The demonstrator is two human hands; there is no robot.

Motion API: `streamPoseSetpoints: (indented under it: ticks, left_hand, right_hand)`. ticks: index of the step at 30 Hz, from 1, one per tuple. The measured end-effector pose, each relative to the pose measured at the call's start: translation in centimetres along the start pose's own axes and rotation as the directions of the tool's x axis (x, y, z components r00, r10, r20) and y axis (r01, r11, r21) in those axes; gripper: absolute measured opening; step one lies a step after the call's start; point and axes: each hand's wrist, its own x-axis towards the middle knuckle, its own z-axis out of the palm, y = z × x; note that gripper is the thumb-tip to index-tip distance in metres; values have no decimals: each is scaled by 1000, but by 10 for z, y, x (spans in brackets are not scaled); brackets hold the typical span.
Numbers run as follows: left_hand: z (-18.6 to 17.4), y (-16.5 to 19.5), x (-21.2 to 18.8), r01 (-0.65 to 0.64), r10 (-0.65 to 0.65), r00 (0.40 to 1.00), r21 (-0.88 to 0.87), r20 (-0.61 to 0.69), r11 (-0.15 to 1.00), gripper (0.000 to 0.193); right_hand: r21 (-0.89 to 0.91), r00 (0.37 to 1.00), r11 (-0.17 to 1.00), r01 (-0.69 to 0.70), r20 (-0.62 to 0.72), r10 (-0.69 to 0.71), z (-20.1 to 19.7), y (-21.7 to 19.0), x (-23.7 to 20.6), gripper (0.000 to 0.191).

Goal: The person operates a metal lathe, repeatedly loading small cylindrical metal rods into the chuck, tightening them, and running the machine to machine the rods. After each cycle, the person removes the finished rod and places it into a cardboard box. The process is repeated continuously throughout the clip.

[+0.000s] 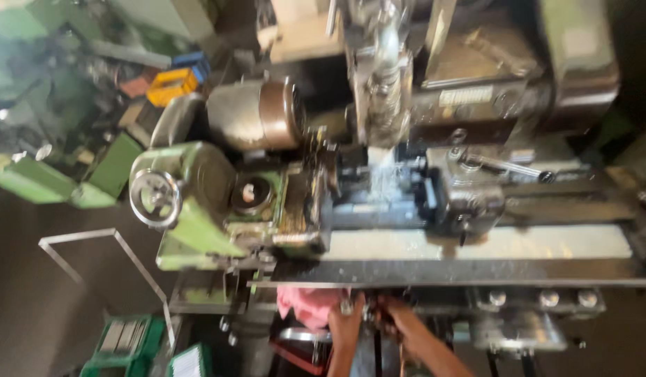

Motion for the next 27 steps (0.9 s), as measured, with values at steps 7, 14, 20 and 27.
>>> streamPoseSetpoints:
  ticks: [7, 14, 20, 27]
  left_hand:
    - [7, -7, 38, 85, -114, 990, 301, 80, 950, 40]
    - [-12, -2, 37, 74, -126, 986, 394, 108, 916, 32]
    - [-30, -29, -3, 37, -85, 991, 397, 102, 917, 26]
    - [-44, -53, -43, -203, 91, 942, -330, -323, 922, 18]
  right_hand:
    - [-122, 998, 992, 11, -60, -18, 28, -34, 13, 29]
    - [-409, 994, 912, 26, -83, -66, 58, -43, 9, 31]
    - [-689, 935, 687, 230, -40, -354, 46, 20, -16, 34]
    - [-744, 797, 540, 394, -15, -603, 83, 50, -62, 41]
